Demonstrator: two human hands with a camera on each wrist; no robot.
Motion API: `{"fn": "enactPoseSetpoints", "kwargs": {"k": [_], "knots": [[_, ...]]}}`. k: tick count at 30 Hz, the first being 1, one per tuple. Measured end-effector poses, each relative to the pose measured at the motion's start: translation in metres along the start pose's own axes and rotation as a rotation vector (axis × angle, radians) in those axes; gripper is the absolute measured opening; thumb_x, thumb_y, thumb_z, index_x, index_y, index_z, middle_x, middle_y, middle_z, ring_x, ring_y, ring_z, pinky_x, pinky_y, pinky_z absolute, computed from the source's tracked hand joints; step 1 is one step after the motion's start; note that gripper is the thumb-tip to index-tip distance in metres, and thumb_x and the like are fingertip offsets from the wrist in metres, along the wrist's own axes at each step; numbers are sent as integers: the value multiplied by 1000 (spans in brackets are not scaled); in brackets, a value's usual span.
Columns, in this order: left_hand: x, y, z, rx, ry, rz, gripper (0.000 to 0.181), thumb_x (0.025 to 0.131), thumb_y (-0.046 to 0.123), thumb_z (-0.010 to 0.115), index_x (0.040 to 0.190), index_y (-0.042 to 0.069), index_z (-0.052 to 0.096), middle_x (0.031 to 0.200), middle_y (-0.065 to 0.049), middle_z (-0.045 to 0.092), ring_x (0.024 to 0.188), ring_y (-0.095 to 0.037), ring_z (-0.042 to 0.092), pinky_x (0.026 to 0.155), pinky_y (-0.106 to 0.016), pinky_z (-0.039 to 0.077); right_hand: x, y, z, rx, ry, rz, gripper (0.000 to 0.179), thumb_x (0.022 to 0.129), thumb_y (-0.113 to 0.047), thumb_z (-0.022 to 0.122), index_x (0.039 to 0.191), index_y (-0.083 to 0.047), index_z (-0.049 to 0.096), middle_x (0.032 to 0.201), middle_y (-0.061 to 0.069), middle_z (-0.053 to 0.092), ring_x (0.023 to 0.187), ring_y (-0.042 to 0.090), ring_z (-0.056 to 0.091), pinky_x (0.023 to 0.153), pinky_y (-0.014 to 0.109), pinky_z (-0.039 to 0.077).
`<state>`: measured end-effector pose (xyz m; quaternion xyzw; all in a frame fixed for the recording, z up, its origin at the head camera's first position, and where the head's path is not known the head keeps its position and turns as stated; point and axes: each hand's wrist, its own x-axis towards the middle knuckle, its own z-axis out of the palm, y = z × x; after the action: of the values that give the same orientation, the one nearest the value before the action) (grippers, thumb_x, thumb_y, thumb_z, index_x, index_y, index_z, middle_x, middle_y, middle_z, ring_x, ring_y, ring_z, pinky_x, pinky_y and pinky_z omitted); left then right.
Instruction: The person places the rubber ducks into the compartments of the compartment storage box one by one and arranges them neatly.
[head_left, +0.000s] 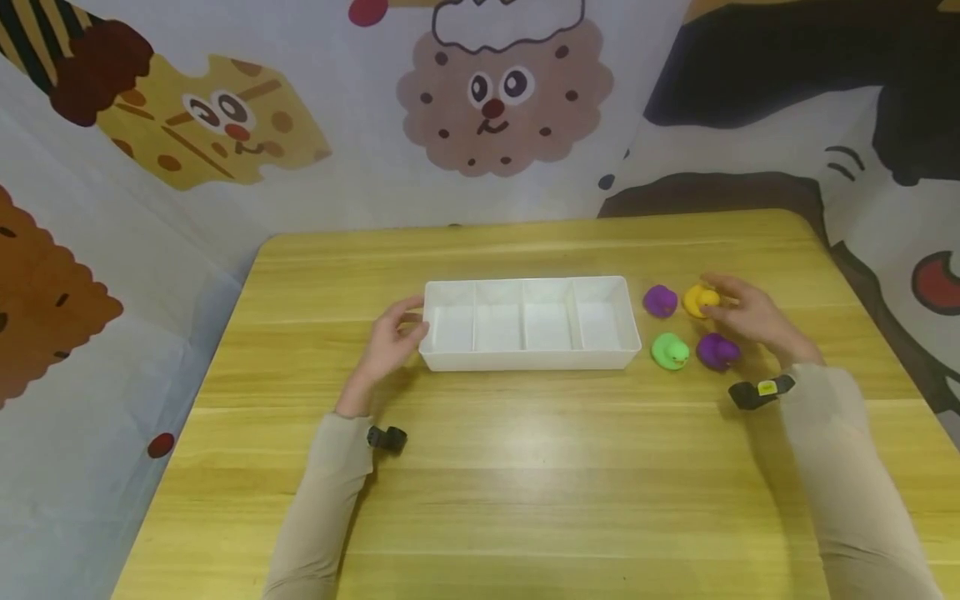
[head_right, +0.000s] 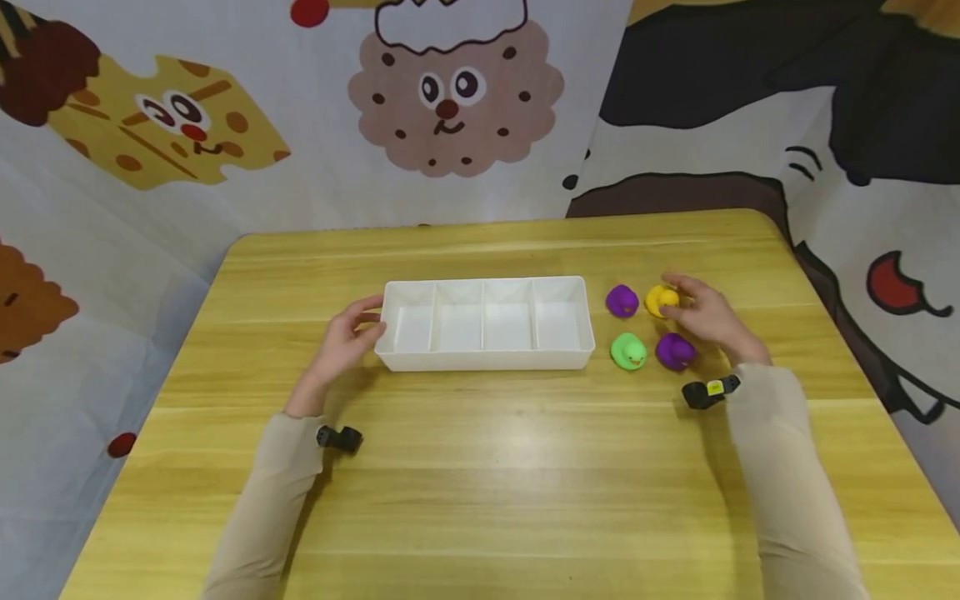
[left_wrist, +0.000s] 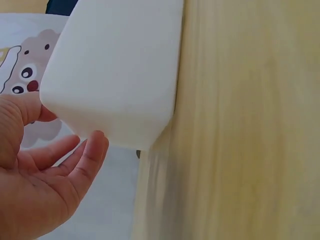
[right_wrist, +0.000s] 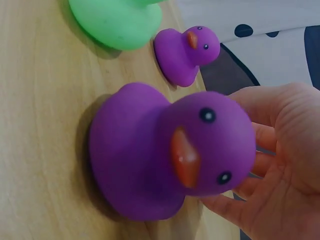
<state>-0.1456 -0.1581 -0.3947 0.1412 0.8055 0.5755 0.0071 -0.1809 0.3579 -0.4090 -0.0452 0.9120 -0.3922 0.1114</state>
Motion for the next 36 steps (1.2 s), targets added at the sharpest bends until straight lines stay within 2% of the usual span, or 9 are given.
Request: {"fn": "enactPoseSetpoints", "kwargs": {"k": [4, 7, 11, 13, 15, 19, 29, 32, 36], "knots": [[3, -16, 1, -31, 26, -43, 40, 89, -11, 52, 127, -18, 43, 131, -33, 44, 110, -47, 49, 92, -44, 48, 2, 0, 1, -36, -5, -6, 55, 95, -16, 54, 139, 8, 33, 144, 33, 27, 126, 54, 28, 100, 63, 29], [5, -28, 2, -5, 52, -37, 39, 89, -8, 54, 126, -15, 45, 129, -31, 47, 109, -44, 51, 90, -41, 50, 2, 1, 1, -46, -11, -2, 52, 95, -16, 53, 138, 7, 35, 143, 32, 29, 126, 53, 30, 100, 60, 32], [5, -31, 4, 10, 79, -33, 37, 88, -7, 55, 124, -14, 48, 128, -30, 48, 108, -43, 52, 91, -46, 48, 2, 1, 1, -51, -20, 23, 53, 95, -19, 55, 139, 4, 37, 143, 31, 31, 125, 50, 34, 92, 23, 42], [4, -26, 4, 4, 78, -48, 37, 88, -7, 54, 124, -14, 48, 129, -30, 48, 109, -44, 51, 93, -47, 47, 3, 2, 0, -55, -19, 26, 53, 95, -20, 55, 139, 4, 38, 143, 31, 32, 124, 50, 36, 80, 8, 38], [2, -15, 3, -7, 71, -66, 37, 88, -9, 54, 124, -15, 48, 129, -31, 47, 110, -45, 51, 93, -49, 46, 3, 1, 0, -59, -17, 24, 53, 94, -20, 56, 138, 4, 39, 142, 31, 33, 123, 50, 38, 73, 3, 32], [-2, 6, 2, -20, 54, -93, 37, 88, -11, 52, 124, -19, 45, 129, -34, 45, 111, -47, 49, 94, -51, 44, 3, 2, -1, -69, -3, 10, 52, 94, -20, 58, 137, 4, 42, 139, 31, 37, 116, 50, 45, 71, 7, 36], [-1, 7, 2, -22, 40, -132, 41, 89, -8, 52, 128, -16, 43, 130, -32, 46, 113, -45, 48, 93, -50, 46, 2, 3, 0, -77, 17, 16, 59, 88, -24, 66, 133, 6, 43, 127, 34, 45, 109, 44, 49, 80, 33, 41], [-1, 7, 1, -22, 34, -143, 41, 89, -8, 52, 128, -15, 43, 131, -31, 46, 114, -44, 48, 93, -50, 46, 1, 3, 0, -81, 30, 11, 59, 87, -23, 67, 132, 7, 44, 126, 34, 46, 108, 45, 49, 79, 30, 41], [-2, 8, 1, -23, 30, -149, 41, 89, -8, 52, 129, -15, 43, 131, -31, 46, 115, -44, 47, 93, -50, 45, -2, 1, -1, -90, 64, -6, 57, 86, -22, 69, 129, 8, 47, 122, 33, 48, 105, 45, 50, 72, 16, 40]]}}
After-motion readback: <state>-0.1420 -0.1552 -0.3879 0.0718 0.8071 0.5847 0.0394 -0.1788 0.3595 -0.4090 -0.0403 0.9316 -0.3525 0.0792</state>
